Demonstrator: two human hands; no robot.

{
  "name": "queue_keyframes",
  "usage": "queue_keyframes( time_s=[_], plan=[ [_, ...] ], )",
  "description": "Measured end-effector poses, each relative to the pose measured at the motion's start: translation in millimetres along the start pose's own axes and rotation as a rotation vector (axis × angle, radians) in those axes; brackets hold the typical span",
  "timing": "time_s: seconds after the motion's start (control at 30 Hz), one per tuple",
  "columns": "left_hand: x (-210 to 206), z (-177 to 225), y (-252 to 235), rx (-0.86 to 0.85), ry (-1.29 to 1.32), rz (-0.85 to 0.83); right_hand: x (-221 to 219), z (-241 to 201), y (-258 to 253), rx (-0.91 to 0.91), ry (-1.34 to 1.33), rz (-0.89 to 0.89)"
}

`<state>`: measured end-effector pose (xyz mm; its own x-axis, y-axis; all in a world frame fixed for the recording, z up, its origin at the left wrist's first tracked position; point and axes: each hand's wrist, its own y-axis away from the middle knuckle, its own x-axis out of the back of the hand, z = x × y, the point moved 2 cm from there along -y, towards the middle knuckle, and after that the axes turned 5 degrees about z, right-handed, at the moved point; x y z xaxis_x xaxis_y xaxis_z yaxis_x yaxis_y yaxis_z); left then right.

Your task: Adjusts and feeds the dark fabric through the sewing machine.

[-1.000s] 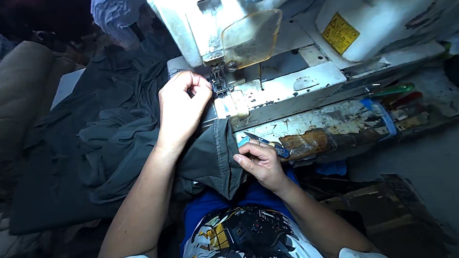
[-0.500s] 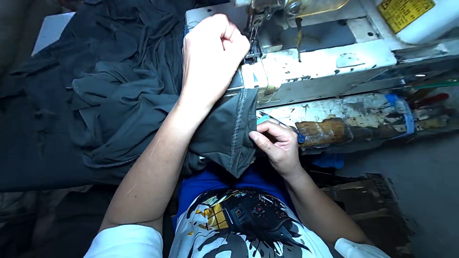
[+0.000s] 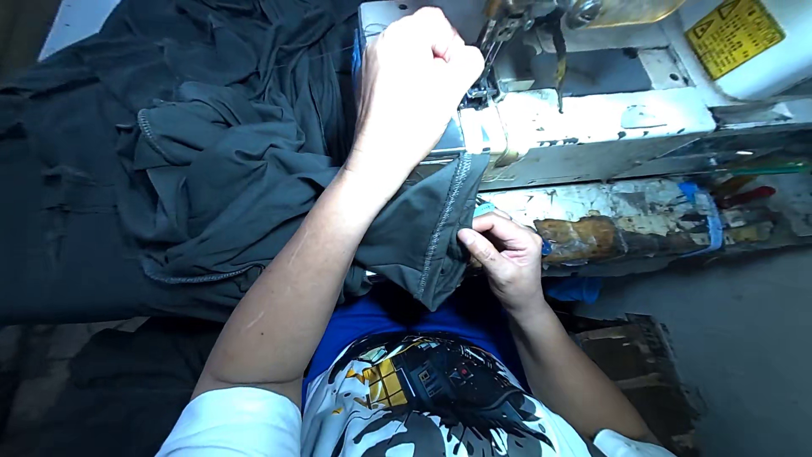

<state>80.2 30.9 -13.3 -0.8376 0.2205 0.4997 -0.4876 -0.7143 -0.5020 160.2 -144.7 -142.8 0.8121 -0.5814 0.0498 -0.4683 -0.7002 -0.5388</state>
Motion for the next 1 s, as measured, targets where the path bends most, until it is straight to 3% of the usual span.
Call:
queue_keyframes(
  time_s=[0.37, 0.57, 0.63, 0.77, 0.87, 0.93, 1.0],
  plan=[
    [-0.8, -1.6, 0.6, -0.110, 0.080, 0.021, -0.4, -0.8, -1.1, 0.002, 0.023, -0.001],
    [5.6, 0.4, 2.2, -0.056, 0.397, -0.147, -2.5, 1.8, -0.8, -0.013, 0.008, 0.012],
    [10.3, 3.0, 7.4, -0.040, 0.375, -0.175, -3.1, 2.2, -1.1, -0.015, -0.001, 0.011],
    [36.7, 15.0, 47.3, -0.001, 0.173, -0.102, 1.6, -1.6, 2.9, 0.058, -0.047, 0.132],
    [51.0, 14.7, 90.2, -0.008, 0.226, -0.030, 6.6, -21.4, -2.9, 0.202, 0.010, 0.291],
    [41.8, 15.0, 114.8, -0.024, 0.361, -0.050, 3.1, -40.6, -15.2, 0.133, -0.101, 0.219],
    [26.0, 17.1, 130.5, -0.063, 0.441, -0.110, -4.1, -53.2, -28.4, -0.110, -0.404, 0.029]
  ],
)
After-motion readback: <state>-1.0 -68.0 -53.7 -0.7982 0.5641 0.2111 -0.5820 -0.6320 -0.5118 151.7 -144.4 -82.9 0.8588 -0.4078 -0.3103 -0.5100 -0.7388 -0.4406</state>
